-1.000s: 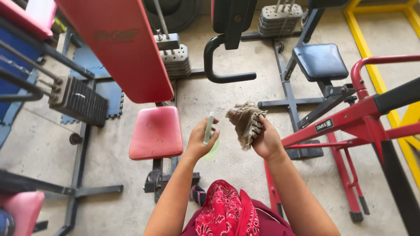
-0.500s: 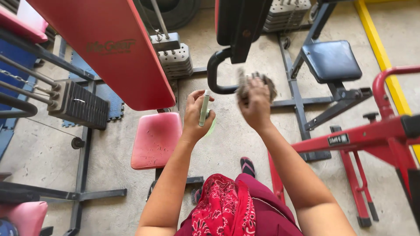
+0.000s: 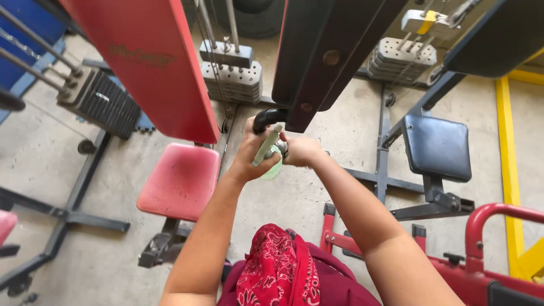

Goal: Cleaning and wiping down various gym machines and benches with a spray bottle and cloth.

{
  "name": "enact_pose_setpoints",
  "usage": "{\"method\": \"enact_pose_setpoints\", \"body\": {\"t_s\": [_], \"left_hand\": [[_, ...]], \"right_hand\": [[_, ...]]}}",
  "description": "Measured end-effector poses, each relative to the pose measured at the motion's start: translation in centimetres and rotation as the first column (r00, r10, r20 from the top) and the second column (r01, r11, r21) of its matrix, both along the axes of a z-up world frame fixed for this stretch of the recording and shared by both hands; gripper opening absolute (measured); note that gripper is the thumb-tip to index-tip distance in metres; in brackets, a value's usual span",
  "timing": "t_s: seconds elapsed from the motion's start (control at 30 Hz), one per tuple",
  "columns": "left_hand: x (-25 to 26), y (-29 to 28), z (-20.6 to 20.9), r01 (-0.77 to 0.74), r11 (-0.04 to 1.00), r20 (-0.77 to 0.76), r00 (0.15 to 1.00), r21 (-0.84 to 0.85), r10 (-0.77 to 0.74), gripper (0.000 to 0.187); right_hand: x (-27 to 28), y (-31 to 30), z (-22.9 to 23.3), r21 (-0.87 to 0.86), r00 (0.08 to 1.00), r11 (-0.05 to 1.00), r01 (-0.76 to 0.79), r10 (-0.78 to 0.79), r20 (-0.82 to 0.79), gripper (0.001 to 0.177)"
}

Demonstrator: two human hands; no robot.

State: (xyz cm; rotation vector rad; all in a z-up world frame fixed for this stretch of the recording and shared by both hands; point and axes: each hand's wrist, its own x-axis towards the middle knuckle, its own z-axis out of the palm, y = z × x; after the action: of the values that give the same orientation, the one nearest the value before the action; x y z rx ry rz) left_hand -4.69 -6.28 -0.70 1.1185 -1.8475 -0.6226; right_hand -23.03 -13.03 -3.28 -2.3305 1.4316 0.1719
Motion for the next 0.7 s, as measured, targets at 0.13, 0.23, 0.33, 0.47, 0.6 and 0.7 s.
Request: {"method": "enact_pose_setpoints", "body": {"t_s": [0.13, 0.23, 0.33, 0.47, 0.6, 0.7], "left_hand": [[-0.2, 0.2, -0.2, -0.03, 0.999, 0.06, 0.998, -0.012, 0.03, 0.054], [0.0, 0.0, -0.4, -0.039, 0.999, 0.07, 0.997, -0.004, 0.039, 0.059], [0.1, 0.0, -0.3, -0.031, 1.0, 0.224, 0.974, -0.004, 0.031, 0.046], [-0.1, 0.2, -0.1, -0.036, 0.999, 0.122, 0.992, 0.025, 0.032, 0.044], [0.4, 0.3, -0.3, -0.007, 1.0, 0.109, 0.994, -0.023, 0.009, 0.059], [0.9, 0.7, -0.7, 0.039, 0.999, 0.075, 0.997, -0.031, -0.037, 0.047]], "right_hand": [[0.0, -4.1, -0.2, 0.51, 0.997, 0.857, 0.071, -0.08, -0.004, 0.059], [-0.1, -6.4, -3.6, 0.695, 0.999, 0.718, -0.034, -0.005, 0.054, 0.044], [-0.1, -6.4, -3.3, 0.835, 0.995, 0.549, -0.042, -0.054, 0.086, 0.033], [-1.0, -4.5, -4.0, 0.765, 0.969, 0.644, -0.009, -0.183, 0.166, 0.026], [-0.9, -0.1, -3.6, 0.243, 0.99, 0.97, -0.025, -0.009, 0.138, 0.033], [0.1, 4.5, -3.0, -0.106, 0.983, 0.987, 0.12, -0.103, 0.149, 0.032]]}}
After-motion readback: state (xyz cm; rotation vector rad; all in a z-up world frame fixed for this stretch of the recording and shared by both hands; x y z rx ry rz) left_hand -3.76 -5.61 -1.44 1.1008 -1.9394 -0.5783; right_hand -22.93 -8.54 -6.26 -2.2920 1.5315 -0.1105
